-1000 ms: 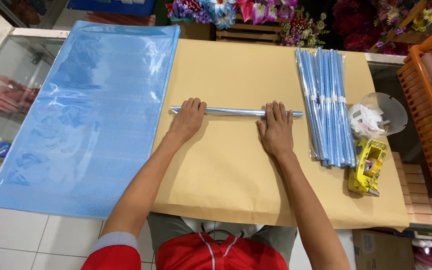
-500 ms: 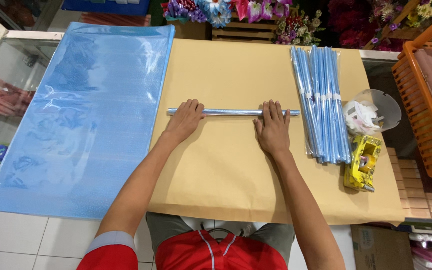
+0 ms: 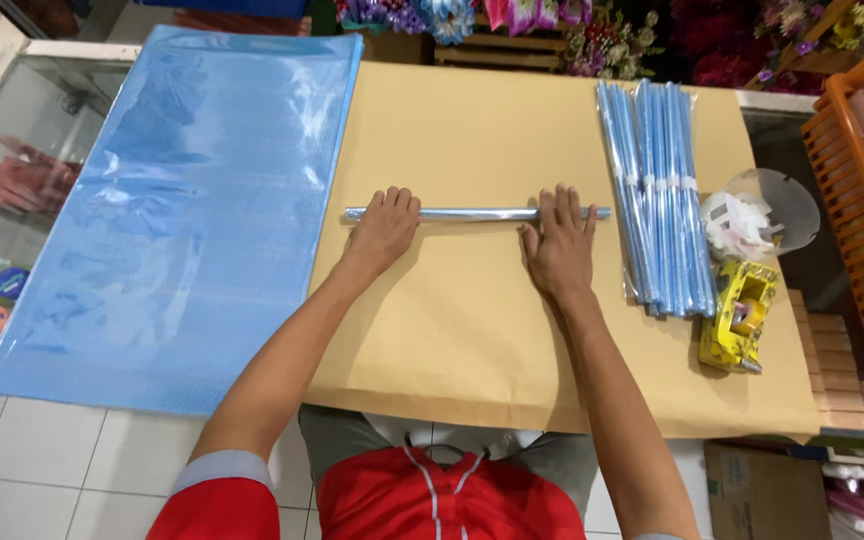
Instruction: The person rolls a sheet of clear plastic wrap around a blue stick to form a tight cylindrical bundle. They then secure the bundle with a small white tie and place it with other finished bundles. The process is repeated with a second sheet and stick.
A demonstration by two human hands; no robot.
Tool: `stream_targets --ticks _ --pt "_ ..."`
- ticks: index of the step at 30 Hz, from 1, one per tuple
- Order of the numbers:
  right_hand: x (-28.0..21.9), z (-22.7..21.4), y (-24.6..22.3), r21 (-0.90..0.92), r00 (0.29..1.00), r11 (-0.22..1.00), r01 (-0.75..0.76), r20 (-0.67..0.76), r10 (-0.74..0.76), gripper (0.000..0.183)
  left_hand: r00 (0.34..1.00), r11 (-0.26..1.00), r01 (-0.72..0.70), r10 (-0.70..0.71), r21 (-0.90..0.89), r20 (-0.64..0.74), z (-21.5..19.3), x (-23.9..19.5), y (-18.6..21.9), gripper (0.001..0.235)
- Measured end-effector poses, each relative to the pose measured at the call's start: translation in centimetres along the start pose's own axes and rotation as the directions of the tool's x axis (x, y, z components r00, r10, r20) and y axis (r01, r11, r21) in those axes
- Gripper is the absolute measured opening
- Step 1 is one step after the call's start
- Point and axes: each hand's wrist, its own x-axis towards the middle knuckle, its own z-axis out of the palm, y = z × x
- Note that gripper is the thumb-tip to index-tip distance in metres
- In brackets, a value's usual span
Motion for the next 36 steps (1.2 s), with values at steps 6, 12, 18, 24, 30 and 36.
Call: stream_targets --ticks 6,12,18,24,30,36 --pt "-0.2 0.8 0.2 0.003 0.968 0.999 0.036 -0.248 -0.035 0.059 0.994 0.993 0.102 -0.098 -0.066 0.058 -0.3 -2.4 0.0 0.026" --pt "-0.2 1.9 1.0 0.008 0.930 0.992 0.125 -0.348 -0.114 0.049 0.926 0.542 0.372 -0.167 -0.753 0.337 -10.3 -2.9 1.3 0.029" --pt "-1.1 1.6 1.0 0.129 0.906 0.971 0.203 -0.401 -0.137 0.032 0.873 -0.389 0.326 -0.225 -0.861 0.433 -7.3 -1.0 6.5 0.013" --pt "-3.5 0.0 -1.1 0.358 0.947 0.922 0.146 -0.319 -0.026 0.020 0.854 -0.690 0.202 -0.224 -0.695 0.470 -8.4 0.5 8.3 0.014" --pt "-6.5 -5.3 -6.1 0.954 0.861 0.034 -0.297 0.252 0.442 0.056 0.824 -0.735 0.127 -0.296 -0.666 0.483 -10.9 1.2 8.3 0.019" --pt "-8.9 -7.2 -8.6 0.862 0.946 -0.479 -0.165 0.276 0.170 0.072 0.777 -0.867 -0.016 -0.325 -0.498 0.540 -9.9 3.3 8.8 0.022"
